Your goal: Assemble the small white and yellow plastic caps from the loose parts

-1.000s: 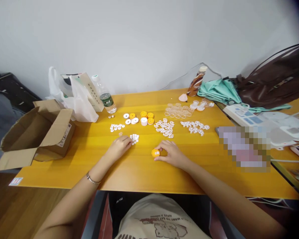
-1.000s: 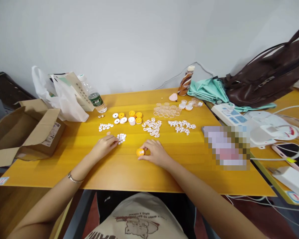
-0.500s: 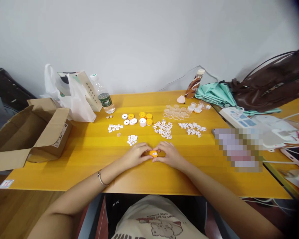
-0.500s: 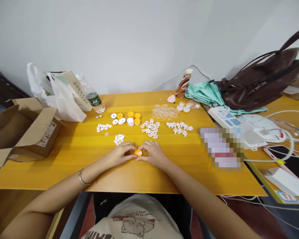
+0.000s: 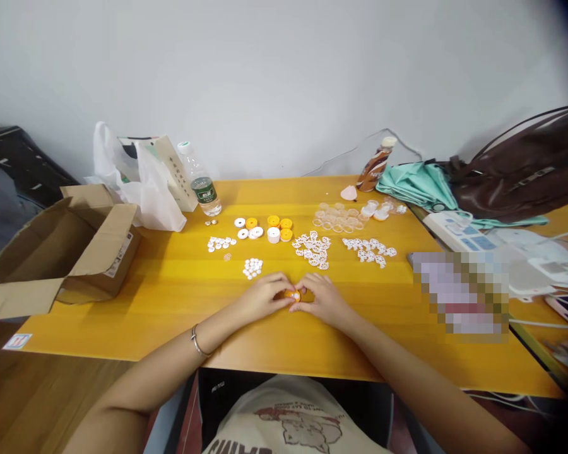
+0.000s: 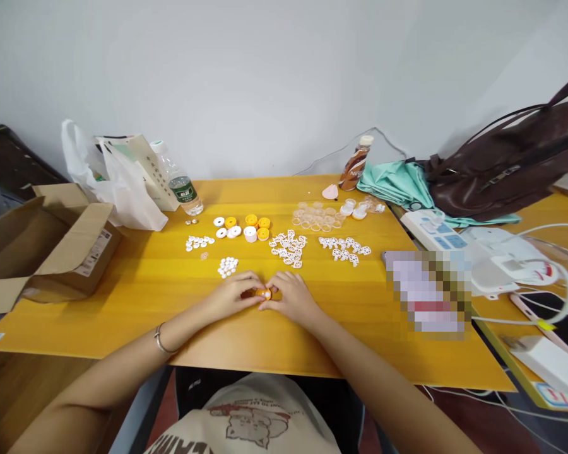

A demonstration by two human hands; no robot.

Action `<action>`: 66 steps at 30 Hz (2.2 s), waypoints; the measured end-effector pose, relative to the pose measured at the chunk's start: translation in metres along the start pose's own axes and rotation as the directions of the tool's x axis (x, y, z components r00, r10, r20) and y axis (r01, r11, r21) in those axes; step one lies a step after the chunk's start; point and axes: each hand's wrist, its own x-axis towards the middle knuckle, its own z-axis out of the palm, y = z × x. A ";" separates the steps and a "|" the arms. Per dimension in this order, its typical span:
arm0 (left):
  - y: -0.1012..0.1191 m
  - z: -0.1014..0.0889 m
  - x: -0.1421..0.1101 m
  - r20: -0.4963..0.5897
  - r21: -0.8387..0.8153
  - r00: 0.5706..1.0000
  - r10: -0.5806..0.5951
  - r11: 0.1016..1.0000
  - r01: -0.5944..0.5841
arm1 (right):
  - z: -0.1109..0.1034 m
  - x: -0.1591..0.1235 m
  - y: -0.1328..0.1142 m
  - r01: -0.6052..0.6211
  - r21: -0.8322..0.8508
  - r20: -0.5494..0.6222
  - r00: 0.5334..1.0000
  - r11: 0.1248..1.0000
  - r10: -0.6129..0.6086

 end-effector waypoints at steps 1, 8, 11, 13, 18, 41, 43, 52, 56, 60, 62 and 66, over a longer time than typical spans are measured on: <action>0.000 0.001 0.003 0.013 0.034 1.000 0.011 0.999 -0.011 | 0.000 0.000 0.000 0.001 -0.003 -0.004 1.000 1.000 -0.001; 0.012 0.004 0.014 0.102 0.458 0.995 -0.007 0.888 -0.041 | 0.002 -0.001 0.002 -0.015 0.001 -0.012 1.000 1.000 0.015; 0.017 0.006 0.011 0.122 0.571 0.992 0.027 0.816 -0.092 | 0.001 -0.001 0.002 -0.018 -0.003 0.000 1.000 1.000 0.018; 0.017 0.008 0.008 0.130 0.606 0.989 0.074 0.784 -0.138 | 0.001 -0.001 0.002 -0.019 -0.008 0.005 1.000 1.000 0.019; 0.013 0.009 0.006 0.125 0.662 0.976 0.177 0.718 -0.215 | 0.000 -0.001 0.001 -0.015 -0.033 0.010 1.000 0.999 0.015; -0.052 -0.062 -0.041 -0.113 0.765 0.991 0.079 0.643 0.036 | -0.001 -0.001 0.001 -0.022 0.045 0.007 1.000 0.999 0.022; -0.056 -0.059 -0.041 -0.078 0.765 0.994 0.079 0.643 0.009 | -0.002 -0.001 0.000 -0.023 0.042 0.011 1.000 0.999 0.023; -0.048 -0.057 -0.040 -0.132 0.704 0.989 0.072 0.709 0.043 | -0.002 -0.002 0.001 -0.019 0.052 0.010 1.000 0.998 0.018; -0.031 -0.045 -0.035 -0.149 0.534 0.986 0.077 0.846 0.014 | -0.002 -0.001 0.001 -0.022 0.053 0.014 1.000 0.998 0.022; -0.013 -0.025 -0.021 -0.040 0.288 0.998 0.043 0.957 -0.030 | -0.003 -0.001 -0.001 -0.022 0.040 0.019 1.000 0.999 0.021; -0.008 -0.018 -0.014 -0.020 0.194 0.999 0.026 0.981 -0.022 | -0.004 0.000 -0.002 -0.022 0.033 0.024 0.999 0.999 0.022; -0.004 -0.011 -0.003 0.010 0.142 0.999 0.040 0.989 -0.041 | -0.004 0.000 -0.002 -0.013 0.026 0.027 1.000 1.000 0.012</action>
